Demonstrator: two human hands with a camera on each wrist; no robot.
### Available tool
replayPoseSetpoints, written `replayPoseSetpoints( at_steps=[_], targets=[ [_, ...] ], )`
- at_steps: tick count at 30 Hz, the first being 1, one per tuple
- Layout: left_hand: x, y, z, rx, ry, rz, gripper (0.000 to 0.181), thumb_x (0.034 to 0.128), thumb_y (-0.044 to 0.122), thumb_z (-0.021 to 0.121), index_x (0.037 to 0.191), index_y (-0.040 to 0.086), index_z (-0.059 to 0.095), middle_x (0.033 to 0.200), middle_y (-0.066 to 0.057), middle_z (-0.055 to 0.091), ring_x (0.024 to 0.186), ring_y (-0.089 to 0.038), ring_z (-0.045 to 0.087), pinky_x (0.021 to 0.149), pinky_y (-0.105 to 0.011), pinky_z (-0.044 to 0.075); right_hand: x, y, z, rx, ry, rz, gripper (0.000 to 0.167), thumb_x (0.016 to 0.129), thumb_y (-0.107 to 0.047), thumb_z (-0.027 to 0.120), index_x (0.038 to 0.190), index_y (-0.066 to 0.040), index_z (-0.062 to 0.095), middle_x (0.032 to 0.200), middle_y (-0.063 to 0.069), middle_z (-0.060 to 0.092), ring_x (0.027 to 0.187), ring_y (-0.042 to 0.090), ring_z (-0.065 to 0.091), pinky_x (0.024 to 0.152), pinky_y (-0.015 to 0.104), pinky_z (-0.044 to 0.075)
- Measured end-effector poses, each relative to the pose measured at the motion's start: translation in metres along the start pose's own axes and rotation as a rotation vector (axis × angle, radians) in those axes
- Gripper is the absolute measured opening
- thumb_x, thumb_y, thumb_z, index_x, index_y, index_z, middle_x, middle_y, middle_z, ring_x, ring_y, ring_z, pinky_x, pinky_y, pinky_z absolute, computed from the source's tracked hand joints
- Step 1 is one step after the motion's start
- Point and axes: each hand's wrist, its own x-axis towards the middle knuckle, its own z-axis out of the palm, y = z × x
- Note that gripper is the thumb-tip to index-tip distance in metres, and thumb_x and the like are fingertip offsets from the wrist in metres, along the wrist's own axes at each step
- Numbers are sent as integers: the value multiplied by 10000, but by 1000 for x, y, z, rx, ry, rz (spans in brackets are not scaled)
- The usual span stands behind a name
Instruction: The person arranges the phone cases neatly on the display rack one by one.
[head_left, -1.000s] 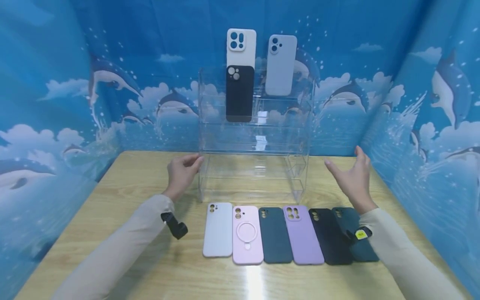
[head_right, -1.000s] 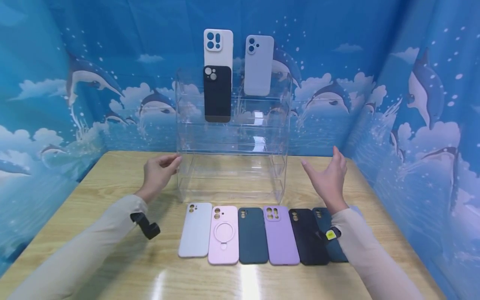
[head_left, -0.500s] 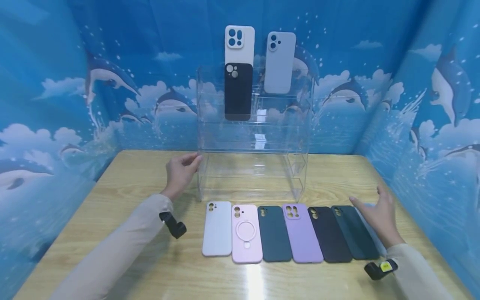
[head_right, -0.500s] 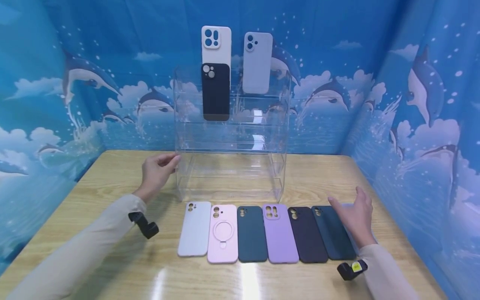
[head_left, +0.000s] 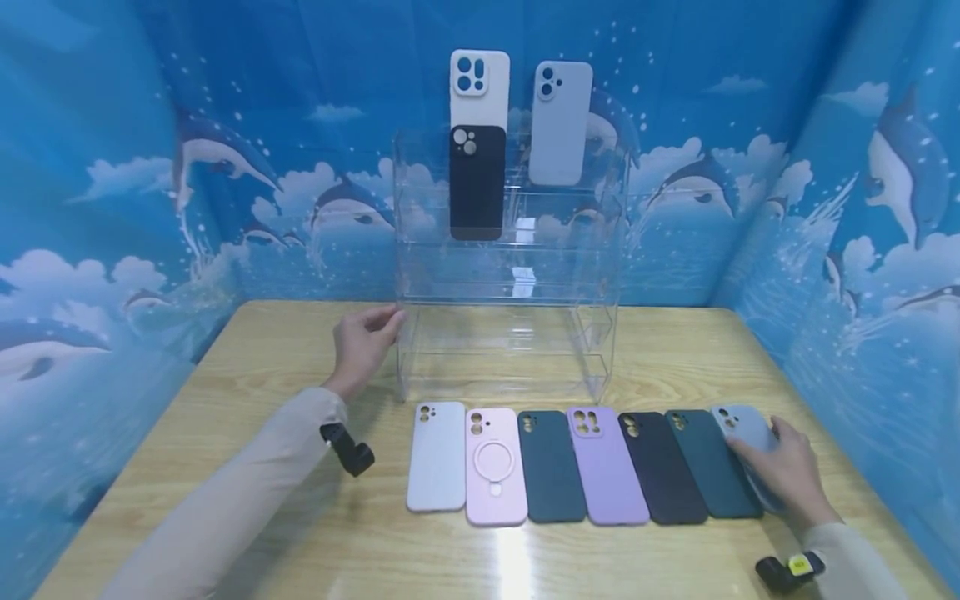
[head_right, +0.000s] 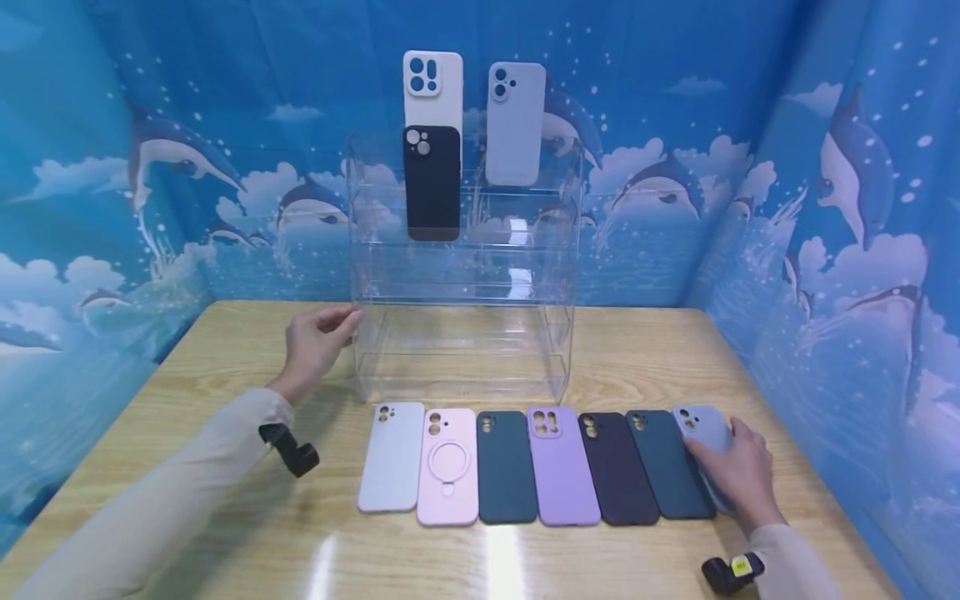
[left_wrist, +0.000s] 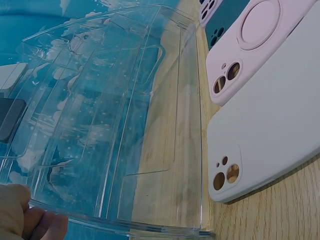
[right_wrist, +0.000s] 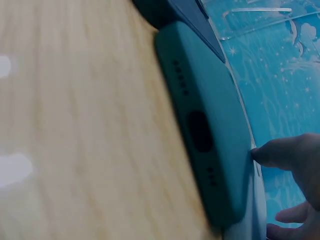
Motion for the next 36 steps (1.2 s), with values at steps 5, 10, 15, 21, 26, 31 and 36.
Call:
replayPoseSetpoints(
  at_steps=[5,10,15,21,26,31,36],
  targets=[
    [1,-1,0,3,-5,6,298,922,201,660,1181,55,665,1115,-145,692,906,-286,700,711,-209,591,3,7,-2,-46,-13,-8,855,935,-405,572,1358,246,214,1300,486,289,1148,610,345,971,692,336],
    [0,-2,0,-1,-12,3,302,920,224,663,1180,72,668,1111,-125,696,919,-254,699,720,-203,588,4,12,-2,-76,-2,4,852,931,-423,566,1346,247,243,1295,481,293,1149,607,328,959,683,329],
    [0,-2,0,5,-11,0,305,922,233,661,1186,81,668,1114,-114,698,914,-217,698,721,-192,585,5,13,-2,-107,-6,-10,890,919,-443,586,1338,260,237,1289,485,292,1134,603,331,938,678,324],
    [0,0,1,-12,6,-10,293,912,196,673,1173,64,671,1097,-141,699,910,-288,699,700,-195,587,6,12,-1,-117,11,-31,882,908,-429,613,1318,268,261,1279,488,308,1120,598,356,936,681,318],
    [0,2,2,-9,2,-6,310,912,218,673,1175,54,669,1086,-143,702,913,-304,697,696,-195,588,8,12,-4,-113,26,-20,911,890,-444,633,1329,259,256,1255,494,334,1068,586,419,847,648,429],
    [0,1,1,-11,6,-1,307,917,211,668,1174,43,669,1075,-151,704,916,-322,694,696,-206,591,15,6,-8,-119,95,-92,891,875,-406,662,1316,267,279,1201,501,383,989,578,476,738,619,491],
    [0,0,1,-2,5,-9,308,919,209,664,1180,45,667,1078,-151,703,909,-317,696,696,-217,595,20,-11,-17,-101,137,-167,858,875,-382,666,1314,261,308,1151,497,431,919,575,514,644,595,513]
  ],
)
